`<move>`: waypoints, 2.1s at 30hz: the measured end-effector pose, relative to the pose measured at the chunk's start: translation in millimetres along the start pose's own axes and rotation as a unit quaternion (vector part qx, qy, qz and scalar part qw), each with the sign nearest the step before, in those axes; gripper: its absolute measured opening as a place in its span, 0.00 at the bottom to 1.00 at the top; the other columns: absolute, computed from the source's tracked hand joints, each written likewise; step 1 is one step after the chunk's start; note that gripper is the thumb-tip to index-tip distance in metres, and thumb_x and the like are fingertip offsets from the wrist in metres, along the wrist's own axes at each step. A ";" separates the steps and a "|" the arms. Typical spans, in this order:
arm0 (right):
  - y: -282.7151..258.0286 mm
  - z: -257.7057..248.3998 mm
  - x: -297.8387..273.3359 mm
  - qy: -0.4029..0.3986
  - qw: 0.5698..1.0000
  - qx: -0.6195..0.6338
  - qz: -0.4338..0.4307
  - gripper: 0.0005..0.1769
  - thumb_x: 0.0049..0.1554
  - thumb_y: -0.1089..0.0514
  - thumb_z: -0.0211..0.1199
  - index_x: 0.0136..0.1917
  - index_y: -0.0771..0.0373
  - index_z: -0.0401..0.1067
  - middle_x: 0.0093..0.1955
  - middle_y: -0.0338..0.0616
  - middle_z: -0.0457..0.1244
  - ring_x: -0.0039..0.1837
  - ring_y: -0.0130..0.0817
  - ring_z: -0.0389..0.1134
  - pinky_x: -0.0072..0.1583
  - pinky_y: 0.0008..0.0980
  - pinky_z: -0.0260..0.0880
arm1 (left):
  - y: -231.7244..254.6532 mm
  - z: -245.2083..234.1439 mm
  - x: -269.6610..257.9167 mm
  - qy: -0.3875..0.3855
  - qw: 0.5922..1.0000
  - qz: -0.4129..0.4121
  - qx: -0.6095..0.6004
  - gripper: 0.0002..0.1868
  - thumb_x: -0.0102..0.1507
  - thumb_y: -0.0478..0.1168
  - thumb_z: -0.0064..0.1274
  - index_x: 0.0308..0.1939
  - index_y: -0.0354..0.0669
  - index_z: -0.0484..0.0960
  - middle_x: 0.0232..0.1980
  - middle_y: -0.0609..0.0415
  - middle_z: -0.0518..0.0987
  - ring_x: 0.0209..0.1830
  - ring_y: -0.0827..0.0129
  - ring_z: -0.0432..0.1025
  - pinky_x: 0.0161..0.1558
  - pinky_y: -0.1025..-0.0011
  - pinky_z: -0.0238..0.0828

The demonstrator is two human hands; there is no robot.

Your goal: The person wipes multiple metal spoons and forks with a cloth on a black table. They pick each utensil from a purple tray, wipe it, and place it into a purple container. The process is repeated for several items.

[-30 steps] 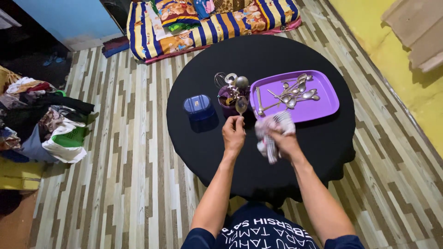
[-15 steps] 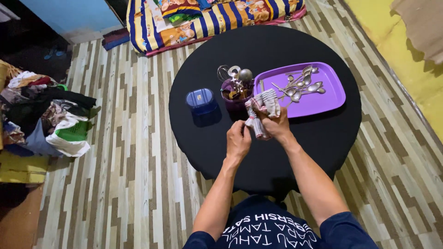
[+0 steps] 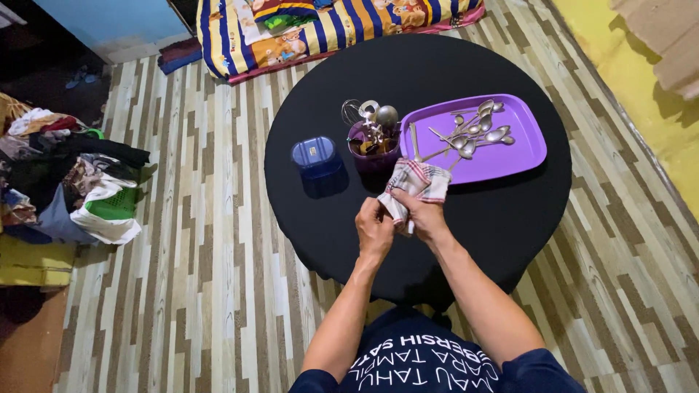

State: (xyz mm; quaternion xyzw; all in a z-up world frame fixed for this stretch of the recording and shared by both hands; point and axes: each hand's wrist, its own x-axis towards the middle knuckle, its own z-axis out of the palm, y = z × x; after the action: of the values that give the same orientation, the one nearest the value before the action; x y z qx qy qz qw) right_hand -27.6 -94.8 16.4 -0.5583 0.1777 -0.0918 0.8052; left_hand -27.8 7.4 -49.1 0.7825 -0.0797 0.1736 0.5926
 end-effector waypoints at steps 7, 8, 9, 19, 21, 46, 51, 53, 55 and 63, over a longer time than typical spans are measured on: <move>2.3 -11.5 34.1 0.127 0.987 -0.034 0.089 0.39 0.45 0.43 0.83 0.63 0.65 0.75 0.57 0.53 0.70 0.61 0.39 0.72 0.58 0.42 0.74 | 25.4 -8.8 -5.5 -0.023 0.999 -0.004 -0.037 0.07 0.55 0.27 0.57 0.31 0.44 0.82 0.29 0.52 0.73 0.30 0.62 0.75 0.31 0.73 0.73; 6.4 -12.3 31.1 0.085 0.993 -0.006 0.078 0.36 0.43 0.50 0.83 0.61 0.66 0.75 0.55 0.51 0.71 0.56 0.40 0.73 0.54 0.41 0.76 | 15.5 -8.2 -4.6 -0.025 0.999 0.005 -0.034 0.06 0.55 0.27 0.57 0.30 0.43 0.82 0.29 0.51 0.73 0.29 0.60 0.75 0.31 0.72 0.73; 11.6 -13.9 26.7 0.043 0.996 0.022 0.069 0.33 0.41 0.58 0.83 0.59 0.66 0.76 0.52 0.49 0.71 0.51 0.40 0.74 0.49 0.39 0.77 | 5.5 -8.0 -5.6 -0.029 0.999 0.013 -0.030 0.06 0.55 0.26 0.56 0.30 0.42 0.82 0.28 0.51 0.73 0.28 0.59 0.74 0.30 0.70 0.72; -4.9 -26.7 22.6 0.141 0.988 -0.063 0.025 0.32 0.52 0.48 0.77 0.62 0.68 0.74 0.58 0.57 0.69 0.62 0.43 0.71 0.59 0.46 0.73 | 26.0 -18.0 -4.7 -0.045 0.998 -0.002 -0.039 0.06 0.57 0.29 0.60 0.35 0.43 0.87 0.30 0.51 0.77 0.31 0.61 0.78 0.29 0.74 0.75; -4.6 -51.4 41.2 0.142 0.990 0.009 -0.003 0.29 0.57 0.43 0.74 0.61 0.66 0.74 0.56 0.49 0.70 0.56 0.36 0.72 0.56 0.45 0.75 | 26.2 -23.0 -4.5 -0.011 0.997 -0.053 -0.058 0.05 0.62 0.31 0.60 0.38 0.42 0.89 0.31 0.49 0.81 0.31 0.65 0.79 0.29 0.74 0.75; 49.7 -65.0 30.7 0.022 0.997 0.073 -0.032 0.12 0.54 0.69 0.67 0.52 0.61 0.76 0.52 0.41 0.71 0.52 0.32 0.73 0.57 0.34 0.78 | -8.0 -20.8 -3.9 -0.009 0.940 -0.281 -0.196 0.09 0.65 0.30 0.54 0.46 0.25 0.84 0.32 0.36 0.83 0.26 0.64 0.80 0.28 0.71 0.83; 9.6 -10.3 -26.2 -0.087 0.989 -0.120 -0.013 0.18 0.58 0.53 0.67 0.58 0.64 0.73 0.51 0.48 0.69 0.54 0.33 0.69 0.57 0.41 0.71 | -15.6 -2.0 -11.6 -0.053 0.972 -0.216 -0.078 0.07 0.61 0.33 0.58 0.39 0.45 0.90 0.30 0.47 0.84 0.31 0.74 0.73 0.31 0.69 0.73; 20.2 -10.7 -14.1 -0.064 0.993 -0.094 -0.043 0.16 0.56 0.59 0.69 0.57 0.64 0.73 0.47 0.43 0.68 0.50 0.30 0.68 0.53 0.35 0.72 | -13.8 0.2 -12.9 -0.070 0.970 -0.222 -0.072 0.08 0.62 0.33 0.58 0.41 0.44 0.90 0.33 0.46 0.85 0.34 0.72 0.75 0.35 0.68 0.74; 20.9 -8.5 -7.2 -0.042 0.994 -0.069 -0.074 0.15 0.54 0.65 0.70 0.55 0.64 0.73 0.43 0.39 0.67 0.45 0.26 0.68 0.49 0.30 0.72 | -10.8 -1.1 -13.8 -0.085 0.968 -0.228 -0.068 0.08 0.62 0.34 0.58 0.43 0.44 0.90 0.37 0.44 0.86 0.38 0.70 0.78 0.39 0.67 0.76; 15.1 -7.0 -14.7 0.005 0.992 -0.089 -0.086 0.11 0.54 0.67 0.70 0.50 0.66 0.74 0.44 0.42 0.68 0.47 0.30 0.67 0.50 0.33 0.71 | -15.7 -4.0 -9.6 -0.098 0.966 -0.234 -0.054 0.07 0.61 0.36 0.61 0.42 0.49 0.91 0.35 0.49 0.86 0.36 0.72 0.80 0.37 0.71 0.77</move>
State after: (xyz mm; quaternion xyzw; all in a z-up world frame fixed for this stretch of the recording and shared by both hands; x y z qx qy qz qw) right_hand -44.6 -90.3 2.9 -0.6402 0.1403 -0.1473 0.7408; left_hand -32.2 14.9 -65.8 0.7593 0.0388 -0.0526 0.6475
